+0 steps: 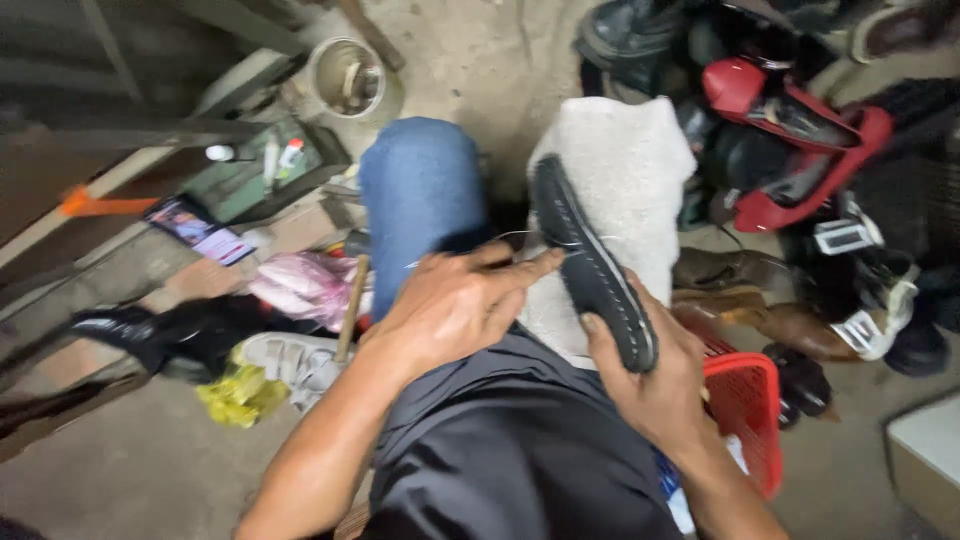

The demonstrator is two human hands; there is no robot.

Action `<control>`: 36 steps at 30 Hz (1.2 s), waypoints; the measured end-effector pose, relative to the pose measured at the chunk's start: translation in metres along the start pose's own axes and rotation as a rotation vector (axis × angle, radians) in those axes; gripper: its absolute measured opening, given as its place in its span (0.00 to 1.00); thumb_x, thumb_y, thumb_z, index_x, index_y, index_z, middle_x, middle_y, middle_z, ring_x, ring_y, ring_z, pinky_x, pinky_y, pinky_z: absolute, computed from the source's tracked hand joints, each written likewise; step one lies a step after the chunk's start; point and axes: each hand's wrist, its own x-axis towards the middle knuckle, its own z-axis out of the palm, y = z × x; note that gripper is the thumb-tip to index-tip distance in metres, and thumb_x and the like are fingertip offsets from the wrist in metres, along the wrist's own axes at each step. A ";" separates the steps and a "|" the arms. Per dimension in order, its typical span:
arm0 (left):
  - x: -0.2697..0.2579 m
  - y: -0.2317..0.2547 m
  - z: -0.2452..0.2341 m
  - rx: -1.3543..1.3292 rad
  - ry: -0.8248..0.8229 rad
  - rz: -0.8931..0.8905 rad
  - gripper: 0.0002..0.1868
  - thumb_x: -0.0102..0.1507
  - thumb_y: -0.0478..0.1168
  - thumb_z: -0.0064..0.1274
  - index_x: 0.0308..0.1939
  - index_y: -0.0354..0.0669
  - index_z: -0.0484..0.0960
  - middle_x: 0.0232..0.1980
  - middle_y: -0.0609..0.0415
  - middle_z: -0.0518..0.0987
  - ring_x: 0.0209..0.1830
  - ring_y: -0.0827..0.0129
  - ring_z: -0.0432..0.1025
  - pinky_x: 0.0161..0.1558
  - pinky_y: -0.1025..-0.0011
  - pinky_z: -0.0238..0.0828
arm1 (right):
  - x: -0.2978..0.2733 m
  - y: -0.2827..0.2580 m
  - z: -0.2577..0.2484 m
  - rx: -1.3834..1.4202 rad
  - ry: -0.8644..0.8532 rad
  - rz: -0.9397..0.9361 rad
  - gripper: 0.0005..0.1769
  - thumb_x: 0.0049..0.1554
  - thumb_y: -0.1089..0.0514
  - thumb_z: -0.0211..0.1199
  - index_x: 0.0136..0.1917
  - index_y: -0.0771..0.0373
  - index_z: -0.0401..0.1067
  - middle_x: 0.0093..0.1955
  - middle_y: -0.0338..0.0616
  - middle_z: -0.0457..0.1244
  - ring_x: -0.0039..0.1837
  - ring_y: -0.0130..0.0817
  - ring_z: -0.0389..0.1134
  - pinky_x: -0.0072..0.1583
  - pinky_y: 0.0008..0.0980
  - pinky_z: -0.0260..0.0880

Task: The person sits on the floor and sews a black shoe sole using a needle and white thread. They repeatedly push the needle through the sole and pull the thread to create stitches while holding the sole on their lap.

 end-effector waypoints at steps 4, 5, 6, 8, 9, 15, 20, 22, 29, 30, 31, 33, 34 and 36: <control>0.005 -0.009 0.019 0.221 -0.061 -0.103 0.24 0.64 0.45 0.48 0.66 0.61 0.78 0.46 0.48 0.85 0.22 0.51 0.76 0.21 0.57 0.69 | 0.001 0.000 -0.002 -0.087 -0.083 -0.066 0.30 0.52 0.64 0.70 0.63 0.85 0.69 0.54 0.68 0.70 0.43 0.49 0.73 0.43 0.40 0.71; 0.007 -0.008 0.022 0.176 -0.013 -0.058 0.23 0.64 0.44 0.48 0.65 0.57 0.79 0.43 0.49 0.84 0.21 0.50 0.74 0.21 0.56 0.68 | 0.001 0.000 -0.002 -0.110 -0.069 -0.063 0.30 0.52 0.65 0.70 0.64 0.86 0.69 0.51 0.68 0.70 0.41 0.49 0.72 0.42 0.40 0.71; 0.010 -0.009 0.025 0.133 0.035 -0.011 0.22 0.64 0.42 0.49 0.63 0.53 0.80 0.40 0.50 0.82 0.20 0.50 0.73 0.22 0.55 0.67 | 0.001 0.001 -0.002 -0.132 -0.055 -0.059 0.29 0.53 0.67 0.71 0.64 0.87 0.70 0.48 0.69 0.70 0.39 0.49 0.72 0.41 0.41 0.70; 0.008 -0.013 0.022 0.112 0.057 -0.017 0.21 0.64 0.41 0.49 0.62 0.54 0.81 0.38 0.51 0.81 0.19 0.53 0.71 0.21 0.58 0.66 | 0.007 -0.005 0.000 -0.127 -0.084 -0.062 0.30 0.53 0.66 0.70 0.65 0.87 0.69 0.46 0.67 0.70 0.37 0.48 0.71 0.39 0.41 0.68; 0.008 -0.014 0.022 0.075 0.067 -0.010 0.21 0.64 0.39 0.49 0.62 0.54 0.82 0.37 0.52 0.80 0.18 0.56 0.69 0.21 0.62 0.65 | 0.009 -0.008 -0.001 -0.138 -0.109 -0.045 0.31 0.54 0.64 0.69 0.66 0.86 0.69 0.44 0.65 0.70 0.35 0.47 0.70 0.37 0.40 0.67; -0.014 -0.025 -0.001 0.126 0.147 -0.070 0.16 0.65 0.37 0.50 0.57 0.42 0.81 0.40 0.48 0.80 0.29 0.51 0.74 0.35 0.58 0.71 | 0.028 -0.006 -0.001 0.010 -0.578 0.086 0.63 0.38 0.44 0.79 0.77 0.75 0.54 0.74 0.64 0.59 0.62 0.48 0.71 0.51 0.38 0.77; -0.013 -0.026 0.014 0.184 0.209 -0.079 0.14 0.61 0.34 0.50 0.51 0.40 0.80 0.43 0.49 0.79 0.39 0.50 0.74 0.44 0.58 0.71 | 0.032 0.050 -0.048 -0.118 -0.215 0.143 0.08 0.63 0.73 0.67 0.53 0.69 0.70 0.59 0.58 0.70 0.41 0.41 0.64 0.40 0.33 0.62; -0.010 -0.026 0.015 0.163 0.230 -0.053 0.13 0.62 0.34 0.51 0.50 0.40 0.80 0.42 0.49 0.78 0.40 0.50 0.74 0.43 0.59 0.70 | 0.035 0.070 -0.050 -0.363 0.023 -0.083 0.24 0.78 0.78 0.76 0.46 0.78 0.63 0.66 0.70 0.67 0.53 0.48 0.61 0.53 0.40 0.62; -0.006 -0.030 0.018 0.182 0.235 -0.067 0.10 0.64 0.37 0.51 0.49 0.44 0.81 0.39 0.51 0.78 0.35 0.52 0.75 0.40 0.59 0.71 | 0.053 0.019 0.015 -0.292 -0.157 -0.279 0.22 0.57 0.65 0.68 0.65 0.71 0.74 0.77 0.61 0.57 0.79 0.60 0.52 0.77 0.53 0.54; -0.007 -0.029 0.018 0.187 0.231 -0.075 0.10 0.64 0.37 0.51 0.49 0.44 0.81 0.39 0.51 0.78 0.36 0.52 0.75 0.40 0.59 0.71 | 0.053 0.019 0.024 -0.275 -0.186 -0.299 0.19 0.54 0.68 0.69 0.59 0.71 0.78 0.79 0.58 0.57 0.82 0.60 0.50 0.78 0.51 0.57; -0.008 -0.029 0.016 0.189 0.240 -0.083 0.10 0.64 0.37 0.51 0.49 0.44 0.81 0.39 0.51 0.78 0.36 0.52 0.75 0.40 0.59 0.71 | 0.053 0.016 0.020 -0.273 -0.192 -0.309 0.19 0.54 0.68 0.69 0.59 0.71 0.78 0.79 0.58 0.57 0.82 0.60 0.50 0.78 0.51 0.57; -0.010 -0.029 0.016 0.162 0.248 -0.083 0.10 0.63 0.36 0.52 0.48 0.44 0.82 0.38 0.51 0.78 0.34 0.53 0.75 0.38 0.59 0.71 | 0.050 0.011 0.011 -0.096 -0.243 -0.205 0.09 0.53 0.68 0.69 0.49 0.71 0.80 0.72 0.51 0.64 0.80 0.53 0.56 0.76 0.46 0.59; -0.011 -0.030 0.017 0.160 0.252 -0.087 0.10 0.63 0.36 0.52 0.48 0.44 0.82 0.38 0.51 0.78 0.34 0.53 0.75 0.38 0.59 0.71 | 0.050 0.011 0.004 -0.097 -0.248 -0.208 0.09 0.53 0.68 0.69 0.49 0.71 0.80 0.72 0.51 0.64 0.80 0.53 0.56 0.76 0.46 0.59; -0.010 -0.033 0.020 0.171 0.247 -0.084 0.11 0.63 0.36 0.52 0.49 0.46 0.81 0.39 0.52 0.77 0.36 0.54 0.75 0.39 0.59 0.70 | 0.048 0.011 -0.012 0.394 -0.353 0.082 0.10 0.54 0.70 0.60 0.50 0.74 0.75 0.74 0.58 0.62 0.71 0.45 0.66 0.74 0.42 0.67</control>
